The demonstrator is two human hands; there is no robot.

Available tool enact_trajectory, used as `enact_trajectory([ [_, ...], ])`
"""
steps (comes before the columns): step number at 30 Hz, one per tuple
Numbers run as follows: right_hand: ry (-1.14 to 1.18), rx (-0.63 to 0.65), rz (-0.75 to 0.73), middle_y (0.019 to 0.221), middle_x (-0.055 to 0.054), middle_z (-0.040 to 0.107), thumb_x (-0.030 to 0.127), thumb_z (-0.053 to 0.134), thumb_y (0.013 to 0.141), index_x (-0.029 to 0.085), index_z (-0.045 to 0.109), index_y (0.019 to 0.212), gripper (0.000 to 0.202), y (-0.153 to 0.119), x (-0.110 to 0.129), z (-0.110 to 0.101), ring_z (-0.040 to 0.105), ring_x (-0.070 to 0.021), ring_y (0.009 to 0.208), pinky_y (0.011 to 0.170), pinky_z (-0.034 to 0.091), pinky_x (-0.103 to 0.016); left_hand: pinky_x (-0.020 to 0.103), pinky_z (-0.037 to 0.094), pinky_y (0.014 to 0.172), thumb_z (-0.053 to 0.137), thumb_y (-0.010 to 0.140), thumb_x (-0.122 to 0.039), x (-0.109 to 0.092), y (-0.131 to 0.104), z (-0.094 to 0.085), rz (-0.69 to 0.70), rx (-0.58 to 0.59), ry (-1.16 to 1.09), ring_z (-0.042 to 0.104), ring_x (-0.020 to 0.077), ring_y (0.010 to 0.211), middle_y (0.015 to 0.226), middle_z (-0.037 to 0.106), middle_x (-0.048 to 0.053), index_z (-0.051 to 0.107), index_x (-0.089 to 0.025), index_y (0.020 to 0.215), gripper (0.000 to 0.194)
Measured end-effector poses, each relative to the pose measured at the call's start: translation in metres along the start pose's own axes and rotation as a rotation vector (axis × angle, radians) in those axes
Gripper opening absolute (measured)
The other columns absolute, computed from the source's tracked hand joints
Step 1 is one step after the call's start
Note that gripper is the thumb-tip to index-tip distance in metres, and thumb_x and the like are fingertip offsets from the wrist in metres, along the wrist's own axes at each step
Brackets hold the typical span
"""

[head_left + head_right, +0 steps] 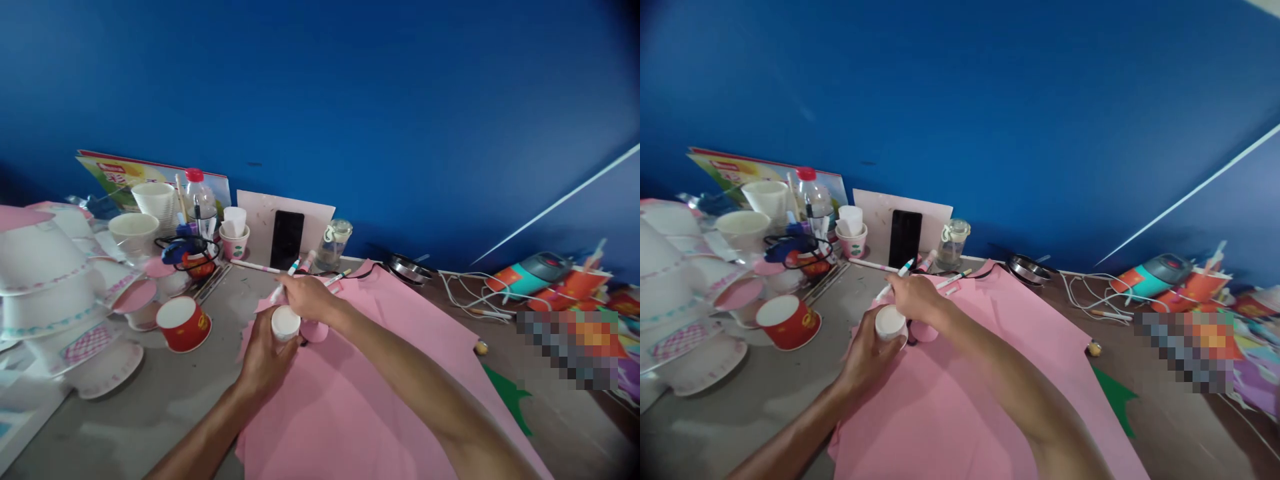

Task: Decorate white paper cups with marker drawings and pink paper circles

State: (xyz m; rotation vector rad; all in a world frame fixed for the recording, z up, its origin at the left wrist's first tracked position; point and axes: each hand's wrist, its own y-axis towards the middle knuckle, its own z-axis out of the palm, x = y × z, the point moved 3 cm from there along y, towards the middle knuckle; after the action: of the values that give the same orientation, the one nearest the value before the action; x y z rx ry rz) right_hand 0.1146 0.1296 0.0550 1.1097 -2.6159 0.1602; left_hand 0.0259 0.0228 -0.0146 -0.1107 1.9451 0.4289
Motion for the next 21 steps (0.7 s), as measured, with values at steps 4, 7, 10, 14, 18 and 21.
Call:
enact_trajectory([
  [4,0.025,0.019,-0.011,0.111,-0.010,0.072,0.015,0.044,0.090,0.020,0.057,0.129,0.041,0.030,0.003,0.001,0.068,-0.0242,0.099,0.080,0.048,-0.030,0.035,0.050,0.076,0.062,0.076,-0.024,-0.001,-0.001,0.000,-0.031,-0.003,-0.011,0.062,0.0241,0.094,0.106,0.063,0.009,0.049,-0.016,0.116,0.043],
  [7,0.050,-0.003,-0.016,0.111,-0.007,0.072,0.015,0.043,0.091,0.022,0.059,0.125,0.039,0.043,0.003,-0.009,0.067,-0.0209,0.100,0.081,0.047,-0.027,0.036,0.050,0.077,0.063,0.075,-0.023,-0.002,-0.002,0.001,-0.017,0.025,-0.005,0.061,0.0244,0.095,0.107,0.062,0.009,0.050,-0.017,0.115,0.042],
  [10,0.068,-0.042,-0.030,0.113,-0.006,0.071,0.016,0.043,0.092,0.023,0.057,0.126,0.038,0.045,0.005,-0.019,0.067,-0.0206,0.101,0.083,0.047,-0.028,0.037,0.050,0.078,0.063,0.076,-0.024,-0.002,-0.004,0.002,-0.017,0.043,-0.012,0.061,0.0243,0.095,0.107,0.061,0.009,0.050,-0.018,0.116,0.043],
  [14,0.117,-0.098,-0.030,0.111,-0.007,0.072,0.016,0.048,0.090,0.020,0.054,0.130,0.040,0.032,0.001,-0.023,0.067,-0.0197,0.098,0.082,0.047,-0.027,0.037,0.050,0.078,0.062,0.074,-0.022,-0.004,-0.003,0.001,-0.028,0.016,-0.029,0.061,0.0239,0.094,0.105,0.061,0.008,0.051,-0.018,0.114,0.042],
  [18,0.141,-0.166,0.049,0.101,-0.008,0.073,0.014,0.046,0.092,0.016,0.054,0.128,0.037,0.009,-0.020,-0.015,0.067,-0.0179,0.090,0.079,0.047,-0.026,0.037,0.050,0.080,0.063,0.074,-0.026,-0.008,0.000,-0.003,-0.051,-0.032,-0.046,0.061,0.0232,0.093,0.103,0.062,0.008,0.051,-0.018,0.112,0.041],
  [21,0.109,-0.176,0.099,0.096,-0.008,0.074,0.012,0.041,0.093,0.015,0.053,0.129,0.038,-0.009,-0.035,-0.006,0.068,-0.0176,0.084,0.076,0.046,-0.026,0.038,0.049,0.082,0.062,0.077,-0.032,-0.009,0.001,-0.006,-0.096,-0.057,-0.067,0.061,0.0231,0.095,0.106,0.061,0.008,0.050,-0.018,0.114,0.042],
])
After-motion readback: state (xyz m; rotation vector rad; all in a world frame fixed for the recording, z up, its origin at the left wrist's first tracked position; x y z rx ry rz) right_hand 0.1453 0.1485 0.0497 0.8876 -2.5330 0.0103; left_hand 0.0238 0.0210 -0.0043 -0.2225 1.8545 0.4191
